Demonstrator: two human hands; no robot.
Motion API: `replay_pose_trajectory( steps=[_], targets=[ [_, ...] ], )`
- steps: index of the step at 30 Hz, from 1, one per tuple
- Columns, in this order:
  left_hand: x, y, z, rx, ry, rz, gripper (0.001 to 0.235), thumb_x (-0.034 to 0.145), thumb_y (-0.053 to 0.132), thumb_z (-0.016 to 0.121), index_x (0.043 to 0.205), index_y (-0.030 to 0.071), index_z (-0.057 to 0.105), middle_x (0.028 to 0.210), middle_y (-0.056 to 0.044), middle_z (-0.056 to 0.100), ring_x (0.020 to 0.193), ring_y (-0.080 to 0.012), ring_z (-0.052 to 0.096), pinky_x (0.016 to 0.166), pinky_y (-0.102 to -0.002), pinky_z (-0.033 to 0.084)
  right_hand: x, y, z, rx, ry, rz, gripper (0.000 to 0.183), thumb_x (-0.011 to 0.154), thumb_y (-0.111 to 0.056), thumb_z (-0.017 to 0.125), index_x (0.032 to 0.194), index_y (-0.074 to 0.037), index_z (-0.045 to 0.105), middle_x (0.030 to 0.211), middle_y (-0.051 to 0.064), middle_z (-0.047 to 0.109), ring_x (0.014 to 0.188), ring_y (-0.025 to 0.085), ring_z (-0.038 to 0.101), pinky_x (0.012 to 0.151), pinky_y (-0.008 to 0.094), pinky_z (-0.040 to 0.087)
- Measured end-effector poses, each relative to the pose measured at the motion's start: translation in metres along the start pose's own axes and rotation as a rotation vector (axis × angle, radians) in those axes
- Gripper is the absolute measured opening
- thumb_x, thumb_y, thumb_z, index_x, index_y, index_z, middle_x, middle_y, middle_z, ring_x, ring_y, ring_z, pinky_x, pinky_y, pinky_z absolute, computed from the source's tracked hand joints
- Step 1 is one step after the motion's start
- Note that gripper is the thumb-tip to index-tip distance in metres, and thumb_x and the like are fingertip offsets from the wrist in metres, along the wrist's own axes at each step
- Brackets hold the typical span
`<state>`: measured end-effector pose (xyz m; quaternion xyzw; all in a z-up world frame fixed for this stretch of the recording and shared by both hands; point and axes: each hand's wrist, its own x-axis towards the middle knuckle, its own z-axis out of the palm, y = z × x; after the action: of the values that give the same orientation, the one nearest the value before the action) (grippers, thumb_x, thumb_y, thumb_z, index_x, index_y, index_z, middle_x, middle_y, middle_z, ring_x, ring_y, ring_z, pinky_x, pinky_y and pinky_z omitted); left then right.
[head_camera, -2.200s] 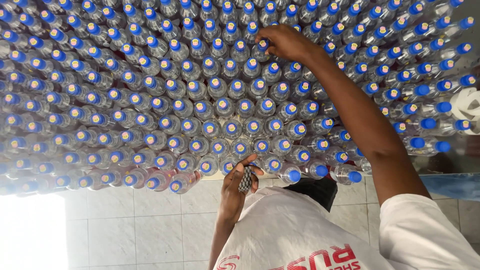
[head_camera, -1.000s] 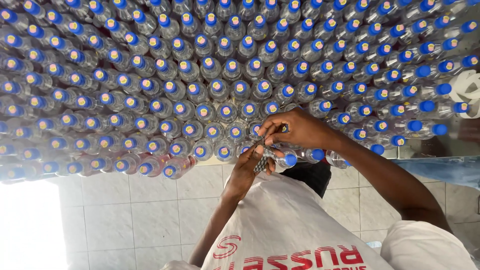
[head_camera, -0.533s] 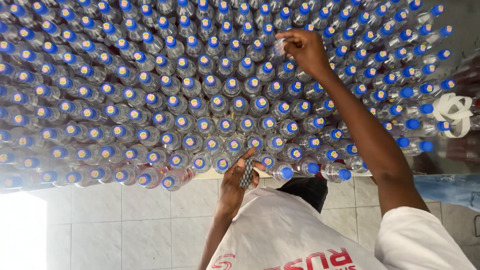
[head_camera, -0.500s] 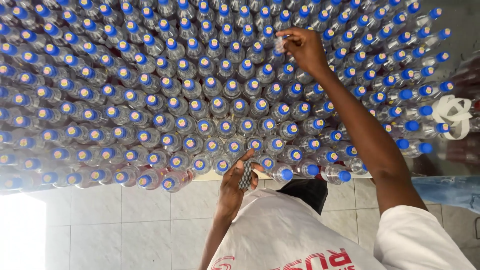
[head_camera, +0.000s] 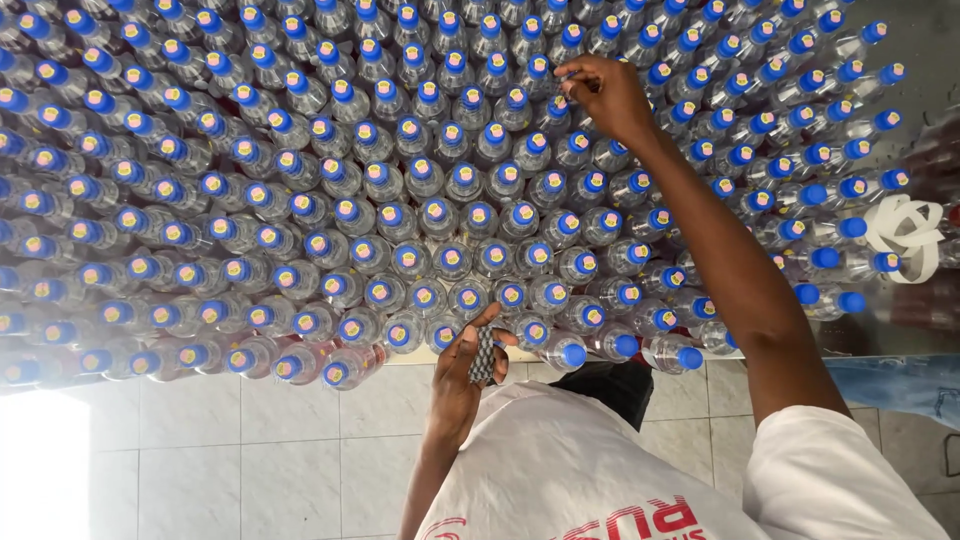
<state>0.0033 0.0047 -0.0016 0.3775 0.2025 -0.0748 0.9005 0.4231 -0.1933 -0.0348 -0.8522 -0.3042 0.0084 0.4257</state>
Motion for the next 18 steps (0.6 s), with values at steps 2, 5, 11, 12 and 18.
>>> replay_pose_trajectory(
  steps=[2,5,11,12,18],
  targets=[
    [0.002,0.001,0.002,0.029,0.004,-0.020,0.068,0.110,0.044,0.051,0.159,-0.004,0.054,0.105,-0.009,0.078,0.068,-0.0120,0.060,0.064,-0.027,0.045,-0.002,0.000,-0.004,-0.011,-0.065,0.021,0.023,0.111,-0.006,0.072,0.133,-0.002,0.074,0.121,0.017,0.080,0.104,0.030,0.078,0.086,0.044,0.064],
    [0.003,0.001,0.002,0.034,-0.007,-0.020,0.070,0.109,0.045,0.052,0.158,-0.004,0.055,0.105,-0.008,0.078,0.067,-0.0122,0.059,0.063,-0.027,0.043,-0.008,-0.012,-0.010,-0.009,-0.118,0.047,0.031,0.106,-0.002,0.075,0.136,0.000,0.069,0.125,0.019,0.077,0.114,0.031,0.076,0.097,0.048,0.064],
    [0.001,0.000,0.000,-0.022,-0.025,-0.007,0.069,0.110,0.042,0.053,0.158,-0.007,0.052,0.108,-0.012,0.077,0.071,-0.0126,0.061,0.064,-0.027,0.047,-0.013,-0.004,-0.013,-0.083,-0.133,-0.034,0.022,0.104,-0.012,0.085,0.121,-0.002,0.075,0.129,0.018,0.078,0.113,0.033,0.077,0.092,0.048,0.064],
    [0.001,0.001,0.001,-0.023,-0.026,-0.006,0.069,0.110,0.042,0.053,0.158,-0.007,0.052,0.108,-0.012,0.077,0.071,-0.0126,0.061,0.064,-0.027,0.047,-0.013,-0.005,-0.012,-0.085,-0.134,-0.035,0.022,0.104,-0.012,0.085,0.121,-0.002,0.075,0.129,0.018,0.078,0.113,0.033,0.077,0.092,0.048,0.064],
    [-0.001,0.003,0.000,0.003,0.002,-0.032,0.070,0.108,0.045,0.054,0.158,-0.005,0.054,0.107,-0.010,0.078,0.070,-0.0117,0.061,0.064,-0.027,0.045,-0.012,-0.004,-0.010,-0.094,-0.149,-0.123,0.017,0.104,-0.004,0.085,0.118,0.002,0.078,0.120,0.018,0.080,0.109,0.032,0.078,0.089,0.045,0.065]
  ],
)
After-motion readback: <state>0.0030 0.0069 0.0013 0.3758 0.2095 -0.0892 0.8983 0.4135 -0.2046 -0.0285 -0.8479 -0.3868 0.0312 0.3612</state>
